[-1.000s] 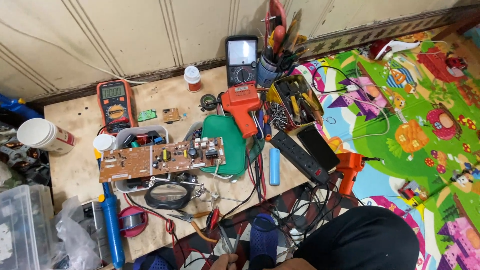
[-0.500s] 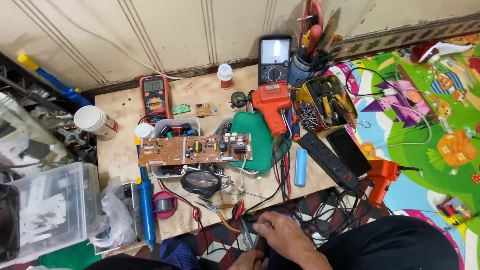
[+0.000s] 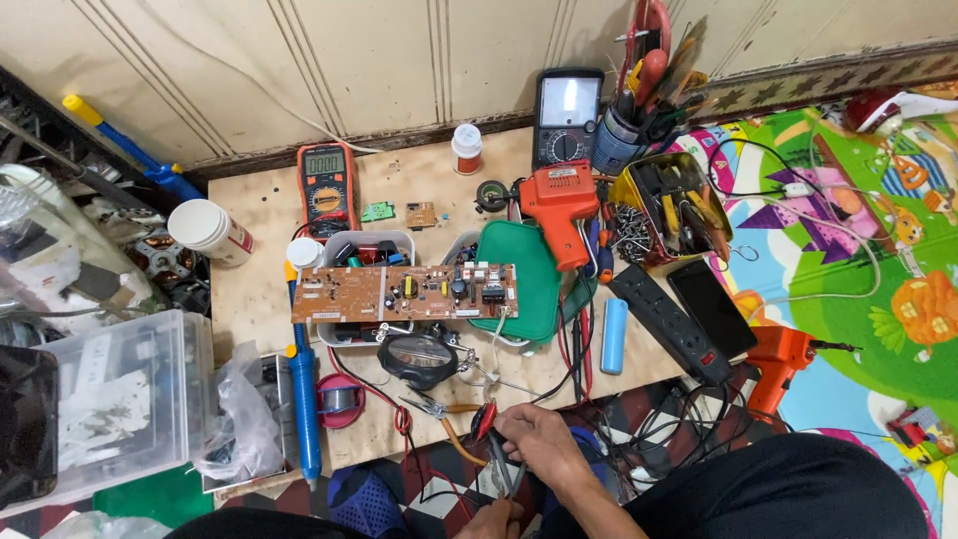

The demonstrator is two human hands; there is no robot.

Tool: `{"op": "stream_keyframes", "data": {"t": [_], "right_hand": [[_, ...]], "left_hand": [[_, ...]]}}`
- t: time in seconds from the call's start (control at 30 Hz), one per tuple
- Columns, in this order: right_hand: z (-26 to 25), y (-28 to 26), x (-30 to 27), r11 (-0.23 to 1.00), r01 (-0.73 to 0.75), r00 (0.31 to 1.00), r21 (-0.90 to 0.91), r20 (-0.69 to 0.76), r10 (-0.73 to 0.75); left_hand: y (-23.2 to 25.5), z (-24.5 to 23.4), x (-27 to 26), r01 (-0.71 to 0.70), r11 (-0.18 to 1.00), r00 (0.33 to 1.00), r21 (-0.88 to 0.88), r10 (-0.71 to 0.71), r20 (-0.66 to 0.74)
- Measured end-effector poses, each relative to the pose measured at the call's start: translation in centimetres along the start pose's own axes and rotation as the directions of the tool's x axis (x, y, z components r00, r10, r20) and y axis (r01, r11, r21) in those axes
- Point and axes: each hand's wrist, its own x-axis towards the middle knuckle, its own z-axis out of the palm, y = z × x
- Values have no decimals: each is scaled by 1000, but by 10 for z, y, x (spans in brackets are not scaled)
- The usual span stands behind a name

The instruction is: The person works on a cluttered workbench, handling a small electronic component and testing it with a multimeter. They then pick up a circuit board, inspect it, and use a magnifying glass to examine specific areas of the board.

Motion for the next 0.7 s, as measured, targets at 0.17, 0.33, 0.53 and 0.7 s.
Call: {"op": "stream_keyframes", "data": {"t": [0.17,0.33,0.53,0.7], "right_hand": [[-13,19,-1,986,35,999,-164,-3,-35],[-54,21,1,947,88,951,308,-309,12],[-59,28,18,944,227,871,238,-484,-87],[-51,11,9,986,64,791,-157,-595,-146]], "left_hand": [[-33,12,0,122,988,982,90,-108,-156],[-25,11,-2,116,988,888,106,-56,-457],[-39,16,7,55,983,998,177,-49,-36],[-42,3,20,3,1000,986,2,-3,165]]}}
